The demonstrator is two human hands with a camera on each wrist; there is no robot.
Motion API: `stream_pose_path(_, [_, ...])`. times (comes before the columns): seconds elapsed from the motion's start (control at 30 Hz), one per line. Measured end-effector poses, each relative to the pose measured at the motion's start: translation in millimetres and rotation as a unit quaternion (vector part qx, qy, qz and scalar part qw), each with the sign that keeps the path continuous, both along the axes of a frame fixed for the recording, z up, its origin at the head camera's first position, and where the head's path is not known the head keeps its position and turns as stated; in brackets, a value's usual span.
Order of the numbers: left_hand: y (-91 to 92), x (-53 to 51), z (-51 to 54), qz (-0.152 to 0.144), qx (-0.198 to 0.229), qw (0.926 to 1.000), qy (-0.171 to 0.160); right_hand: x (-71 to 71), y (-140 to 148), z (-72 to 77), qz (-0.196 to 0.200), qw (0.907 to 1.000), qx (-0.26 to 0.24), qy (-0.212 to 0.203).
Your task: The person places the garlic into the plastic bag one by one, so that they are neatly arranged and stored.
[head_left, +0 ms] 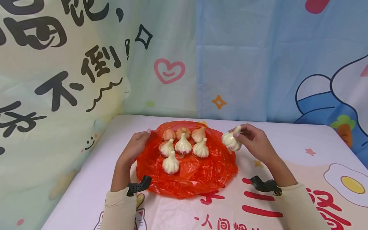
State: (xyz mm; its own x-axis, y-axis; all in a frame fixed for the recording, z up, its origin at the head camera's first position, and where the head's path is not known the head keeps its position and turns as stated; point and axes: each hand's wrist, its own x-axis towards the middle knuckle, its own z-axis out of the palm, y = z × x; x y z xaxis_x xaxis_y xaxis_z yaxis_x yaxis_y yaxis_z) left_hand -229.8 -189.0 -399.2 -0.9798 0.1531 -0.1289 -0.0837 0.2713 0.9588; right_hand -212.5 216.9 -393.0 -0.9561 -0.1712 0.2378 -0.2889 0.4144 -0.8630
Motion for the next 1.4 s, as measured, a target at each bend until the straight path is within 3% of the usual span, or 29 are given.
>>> stream_pose_path(0.57, [1.1,0.0,1.6,-0.004,0.009,0.9999,0.002,-5.6,-44,-13.0,0.079,0.9959,-0.027,-0.034])
stream_pose_path(0.73, [3.4,0.8,-0.5,-0.005,0.012,0.9999,0.000,-8.0,-53,-23.3,0.104,0.9933,-0.033,-0.038])
stream_pose_path(0.9, [3.4,-1.0,0.1,-0.007,0.005,1.0000,0.005,-15.7,-67,-35.5,0.148,0.9866,-0.063,-0.029])
stream_pose_path(1.07, [1.7,-1.1,-1.4,-0.002,0.007,1.0000,-0.002,-19.7,-81,-42.0,0.176,0.9780,-0.097,-0.055])
stream_pose_path(1.23, [0.8,-1.1,-1.8,0.004,0.008,0.9999,-0.007,-17.8,-92,-39.2,0.176,0.9782,-0.078,-0.076])
stream_pose_path(1.4, [0.4,-1.1,-0.6,0.005,0.007,0.9999,-0.008,-18.8,-100,-36.0,0.203,0.9753,-0.048,-0.074])
